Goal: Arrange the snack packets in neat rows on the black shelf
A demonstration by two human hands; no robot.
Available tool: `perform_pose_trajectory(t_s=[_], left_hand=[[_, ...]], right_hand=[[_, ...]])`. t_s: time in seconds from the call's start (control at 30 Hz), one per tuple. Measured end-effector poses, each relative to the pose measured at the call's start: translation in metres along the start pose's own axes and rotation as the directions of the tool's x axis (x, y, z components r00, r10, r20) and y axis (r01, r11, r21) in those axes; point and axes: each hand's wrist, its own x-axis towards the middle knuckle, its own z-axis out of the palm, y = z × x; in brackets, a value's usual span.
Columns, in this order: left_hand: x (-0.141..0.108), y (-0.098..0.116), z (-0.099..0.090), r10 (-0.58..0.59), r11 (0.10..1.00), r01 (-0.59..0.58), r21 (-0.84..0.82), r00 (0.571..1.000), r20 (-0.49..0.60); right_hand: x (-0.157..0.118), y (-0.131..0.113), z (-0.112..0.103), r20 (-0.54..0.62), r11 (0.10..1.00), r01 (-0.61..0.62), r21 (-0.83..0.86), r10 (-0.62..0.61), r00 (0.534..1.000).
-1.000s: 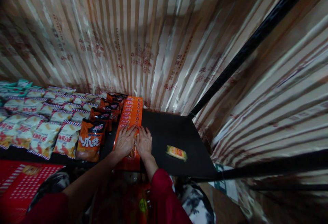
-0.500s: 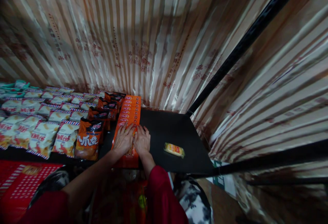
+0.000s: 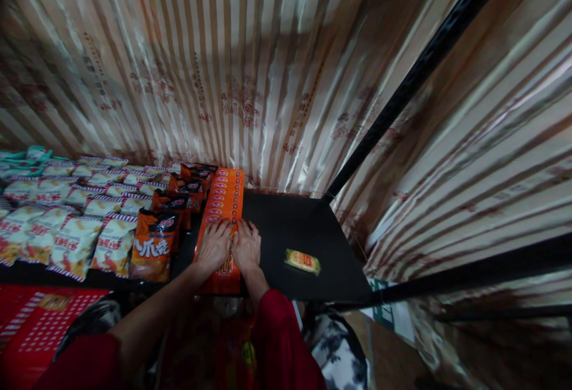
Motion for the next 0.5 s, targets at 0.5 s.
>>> perform_pose_trajectory(t_s=[0.5], left_hand=[[-0.0005,-0.0009,-0.0007,0.01,1.0,-0.01,-0.008,1.0,0.002]], right_hand=[[-0.0007,-0.0012,-0.0011,0.028,0.999,-0.025,-0.029,0.026,0.999]])
